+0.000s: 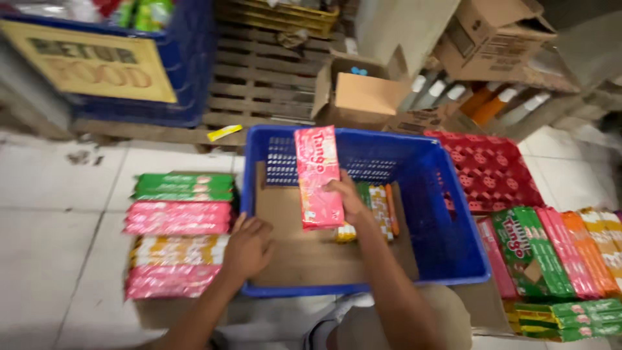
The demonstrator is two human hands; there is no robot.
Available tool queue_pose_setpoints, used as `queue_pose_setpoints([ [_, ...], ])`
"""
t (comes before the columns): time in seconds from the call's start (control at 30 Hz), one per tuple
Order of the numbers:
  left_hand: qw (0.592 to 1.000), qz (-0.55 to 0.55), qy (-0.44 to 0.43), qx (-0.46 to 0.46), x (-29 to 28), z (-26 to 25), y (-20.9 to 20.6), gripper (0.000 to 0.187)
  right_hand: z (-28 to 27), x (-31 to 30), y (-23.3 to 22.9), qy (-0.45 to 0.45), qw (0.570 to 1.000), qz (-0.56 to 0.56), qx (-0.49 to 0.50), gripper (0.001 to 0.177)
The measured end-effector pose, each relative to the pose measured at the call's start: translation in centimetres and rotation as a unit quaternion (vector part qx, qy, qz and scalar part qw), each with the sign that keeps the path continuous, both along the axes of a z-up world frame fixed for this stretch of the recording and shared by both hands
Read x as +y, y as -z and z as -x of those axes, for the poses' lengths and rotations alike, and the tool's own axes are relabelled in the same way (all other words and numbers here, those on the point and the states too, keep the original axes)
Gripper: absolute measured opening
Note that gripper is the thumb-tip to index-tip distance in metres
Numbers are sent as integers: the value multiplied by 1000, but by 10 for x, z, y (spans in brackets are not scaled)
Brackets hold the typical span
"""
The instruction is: The person transfers stacks of colorful snack packets from a blue plastic crate into a cardboard box. They handle the packets by hand, arranging them in neat rows inside the box.
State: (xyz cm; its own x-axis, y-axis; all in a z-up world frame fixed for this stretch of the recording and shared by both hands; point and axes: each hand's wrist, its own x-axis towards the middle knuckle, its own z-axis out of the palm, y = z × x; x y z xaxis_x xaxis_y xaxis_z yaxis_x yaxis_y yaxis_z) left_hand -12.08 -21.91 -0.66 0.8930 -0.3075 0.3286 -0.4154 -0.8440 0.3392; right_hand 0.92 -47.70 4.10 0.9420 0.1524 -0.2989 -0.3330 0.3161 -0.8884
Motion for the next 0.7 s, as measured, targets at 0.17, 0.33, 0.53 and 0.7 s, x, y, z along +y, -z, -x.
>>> queue_pose_setpoints([
  [0.17,880,377,-64,281,13,-17,-12,56,79,52,-85,20,995,16,-98,72],
  [0.33,682,661,18,312,33,8,-99,75,120,107,-76,-3,990,-21,-137,76],
  [0.53,737,635,-22,232,101,36,-135,71,137,151,-79,-166,967,75,-176,78],
  [0.7,904,290,-139,282,167,58,-183,98,142,125,-96,-294,874,354,-153,78],
])
